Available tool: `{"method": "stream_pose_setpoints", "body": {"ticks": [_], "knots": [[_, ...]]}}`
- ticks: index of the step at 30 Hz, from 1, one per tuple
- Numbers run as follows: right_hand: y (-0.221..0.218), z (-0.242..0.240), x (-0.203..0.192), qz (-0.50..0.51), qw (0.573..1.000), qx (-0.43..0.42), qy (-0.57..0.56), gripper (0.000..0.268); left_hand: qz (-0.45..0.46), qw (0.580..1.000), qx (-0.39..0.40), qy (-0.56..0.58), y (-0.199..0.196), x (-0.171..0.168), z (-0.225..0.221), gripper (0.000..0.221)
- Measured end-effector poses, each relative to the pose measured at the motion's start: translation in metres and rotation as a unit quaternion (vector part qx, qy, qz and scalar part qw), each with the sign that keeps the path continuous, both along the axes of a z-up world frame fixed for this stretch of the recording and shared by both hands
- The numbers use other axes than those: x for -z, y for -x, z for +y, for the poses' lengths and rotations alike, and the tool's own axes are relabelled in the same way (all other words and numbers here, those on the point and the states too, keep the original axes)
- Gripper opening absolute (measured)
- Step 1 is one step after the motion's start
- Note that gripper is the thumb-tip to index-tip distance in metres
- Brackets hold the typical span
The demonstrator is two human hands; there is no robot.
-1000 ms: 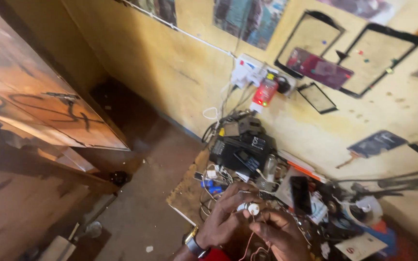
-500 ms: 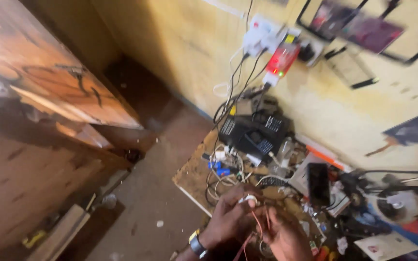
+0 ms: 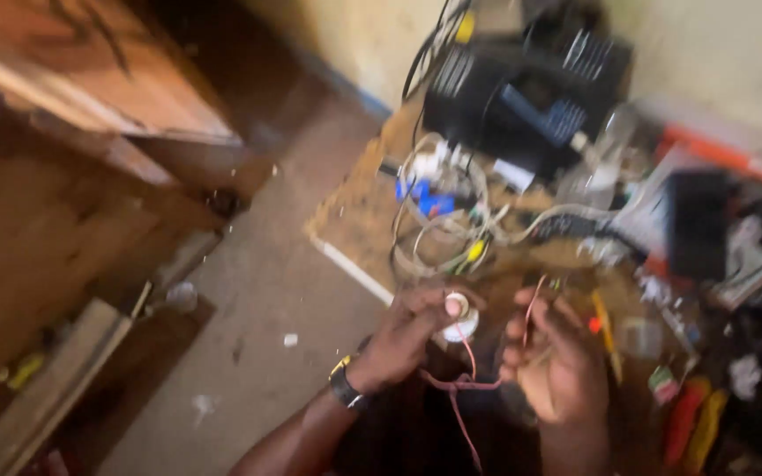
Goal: Repairing a speaker by stripping wires and soldering them to the speaker terminals on a workbench.
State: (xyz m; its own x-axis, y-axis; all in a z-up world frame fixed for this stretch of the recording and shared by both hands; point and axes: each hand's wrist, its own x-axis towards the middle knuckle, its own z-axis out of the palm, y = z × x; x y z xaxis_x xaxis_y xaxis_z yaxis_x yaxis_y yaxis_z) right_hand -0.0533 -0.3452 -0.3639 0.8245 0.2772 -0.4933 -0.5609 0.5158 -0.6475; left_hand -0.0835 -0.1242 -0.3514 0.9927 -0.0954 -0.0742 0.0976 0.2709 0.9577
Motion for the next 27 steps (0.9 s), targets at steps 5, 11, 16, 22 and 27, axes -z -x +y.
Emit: {"method": "stream_pose_setpoints", "body": {"ticks": [5, 11, 16, 22, 27], "knots": [[0.048, -0.001, 0.019, -0.059, 0.998, 0.012, -0.034, 0.022, 0.005, 0.998, 0.064, 0.016, 0.079, 0.007, -0.003, 0.037], [0.089, -0.013, -0.005, -0.108, 0.990, 0.003, -0.087, 0.019, -0.004, 0.987, 0.054, 0.154, 0.123, -0.010, -0.008, 0.044], [0.097, -0.031, -0.014, -0.114, 0.988, 0.035, -0.098, 0.016, -0.005, 0.964, 0.037, 0.263, 0.133, -0.016, 0.001, 0.044], [0.106, -0.035, -0.043, -0.162, 0.973, 0.049, -0.156, 0.016, -0.012, 0.966, 0.031, 0.256, 0.148, -0.033, 0.008, 0.050], [0.125, -0.022, -0.035, -0.263, 0.961, 0.077, -0.039, 0.017, -0.025, 0.973, 0.054, 0.222, 0.162, -0.036, 0.005, 0.052]]}}
